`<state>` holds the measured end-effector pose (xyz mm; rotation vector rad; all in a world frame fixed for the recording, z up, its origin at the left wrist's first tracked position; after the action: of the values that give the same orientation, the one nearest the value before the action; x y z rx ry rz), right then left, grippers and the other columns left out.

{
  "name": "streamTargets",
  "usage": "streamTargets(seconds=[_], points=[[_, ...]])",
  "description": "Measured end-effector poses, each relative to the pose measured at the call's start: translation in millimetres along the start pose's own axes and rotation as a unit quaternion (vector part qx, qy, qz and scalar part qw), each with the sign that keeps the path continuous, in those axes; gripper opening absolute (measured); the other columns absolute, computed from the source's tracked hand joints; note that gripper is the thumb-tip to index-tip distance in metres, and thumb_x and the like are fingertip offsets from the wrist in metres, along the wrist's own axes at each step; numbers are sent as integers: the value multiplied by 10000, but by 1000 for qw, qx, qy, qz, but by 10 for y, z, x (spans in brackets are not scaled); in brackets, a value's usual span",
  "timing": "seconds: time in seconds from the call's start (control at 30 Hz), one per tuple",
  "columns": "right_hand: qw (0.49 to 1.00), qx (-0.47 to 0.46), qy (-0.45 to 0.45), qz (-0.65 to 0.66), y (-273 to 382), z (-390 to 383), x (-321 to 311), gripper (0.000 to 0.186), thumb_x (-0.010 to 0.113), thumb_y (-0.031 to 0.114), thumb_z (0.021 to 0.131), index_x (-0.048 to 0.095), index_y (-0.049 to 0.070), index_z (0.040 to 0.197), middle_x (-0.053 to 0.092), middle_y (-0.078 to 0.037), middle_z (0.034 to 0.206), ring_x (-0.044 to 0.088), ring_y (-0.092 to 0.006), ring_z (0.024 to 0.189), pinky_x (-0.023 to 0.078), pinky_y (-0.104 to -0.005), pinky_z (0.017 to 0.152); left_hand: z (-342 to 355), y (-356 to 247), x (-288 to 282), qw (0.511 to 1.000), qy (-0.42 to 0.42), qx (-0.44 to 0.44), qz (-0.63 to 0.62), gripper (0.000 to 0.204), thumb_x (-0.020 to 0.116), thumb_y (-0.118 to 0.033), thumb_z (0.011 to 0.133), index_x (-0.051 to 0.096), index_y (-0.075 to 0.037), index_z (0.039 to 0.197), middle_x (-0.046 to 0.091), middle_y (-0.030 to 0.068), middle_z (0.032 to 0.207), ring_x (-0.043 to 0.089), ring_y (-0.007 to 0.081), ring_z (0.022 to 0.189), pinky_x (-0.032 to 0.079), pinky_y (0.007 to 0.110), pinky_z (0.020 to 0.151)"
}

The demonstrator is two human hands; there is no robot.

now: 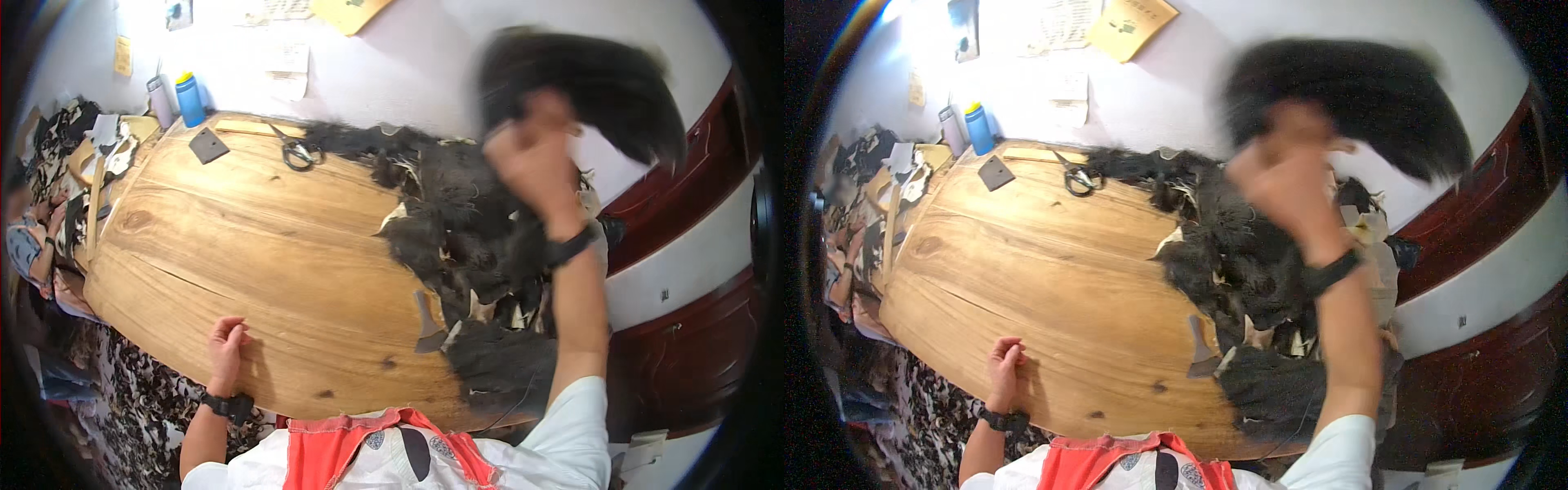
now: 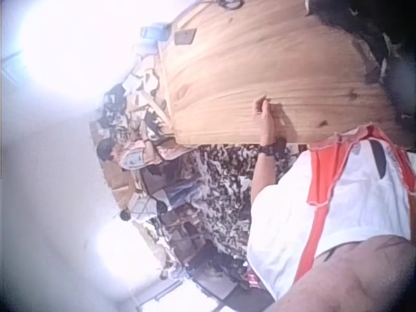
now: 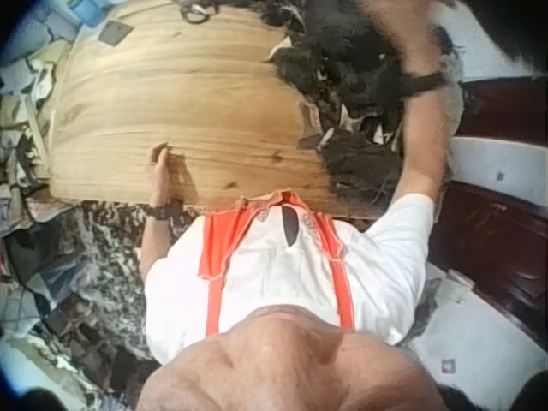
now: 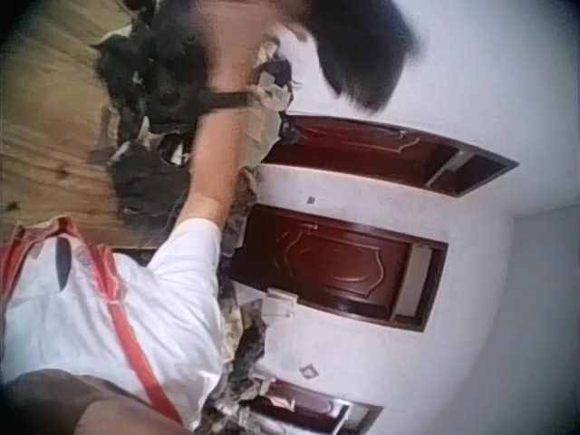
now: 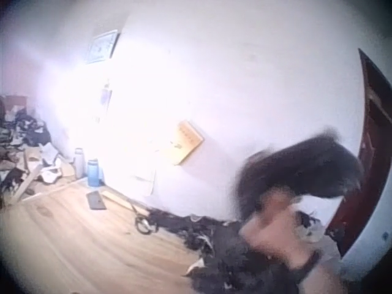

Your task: Cutting and shaping processed animal pelts using a template and a knife.

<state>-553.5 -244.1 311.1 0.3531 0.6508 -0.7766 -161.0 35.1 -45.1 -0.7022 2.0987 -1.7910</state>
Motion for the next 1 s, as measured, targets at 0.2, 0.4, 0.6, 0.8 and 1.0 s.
streamTargets(seconds=[0.2,0.4,0.6,0.8,1.0], points=[[919,-230,274,168,1849,-1358,1475,422,744,332,823,692,78,1155,582,-141,1366,410,-359,1392,280,-606,1143,-166,-463,-96,996,87,1,11,170,585,-37,988,623,-5,1150,666,64,1010,648,104,819,532,236,720],[963,126,232,61,844,-1761,2021,301,674,225,920,639,14,1132,611,-178,1224,612,-370,1086,496,-451,937,833,-1233,-947,948,17,216,232,302,588,-5,943,604,-10,1245,633,63,1096,623,109,830,508,238,716],[935,244,255,21,971,-2051,2202,252,704,102,887,585,-4,1084,588,-196,1061,599,-415,1019,493,-471,864,2411,-1292,-1419,844,4,274,462,413,651,-75,907,559,7,1301,595,215,1188,624,335,899,523,413,819],[933,280,224,14,897,-2068,1942,163,670,2,850,529,-9,931,562,-216,918,568,-436,908,450,-477,779,2734,-1214,-1300,821,37,362,440,170,592,21,839,641,14,1002,671,230,904,654,420,922,520,460,847],[986,150,14,-73,1595,-2243,655,128,621,45,903,572,0,1013,593,-198,978,598,-400,878,486,-443,771,1737,-1628,-2068,873,-71,391,283,174,545,76,931,642,8,1058,629,108,934,623,253,863,506,330,815]])
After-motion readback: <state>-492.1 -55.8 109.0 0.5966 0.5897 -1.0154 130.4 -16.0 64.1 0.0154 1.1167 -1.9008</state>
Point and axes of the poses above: each hand's wrist, its own z-axis towards the middle knuckle, its own x-axis out of the palm, y = z × x, the point moved 3 cm from there along z, towards the middle knuckle
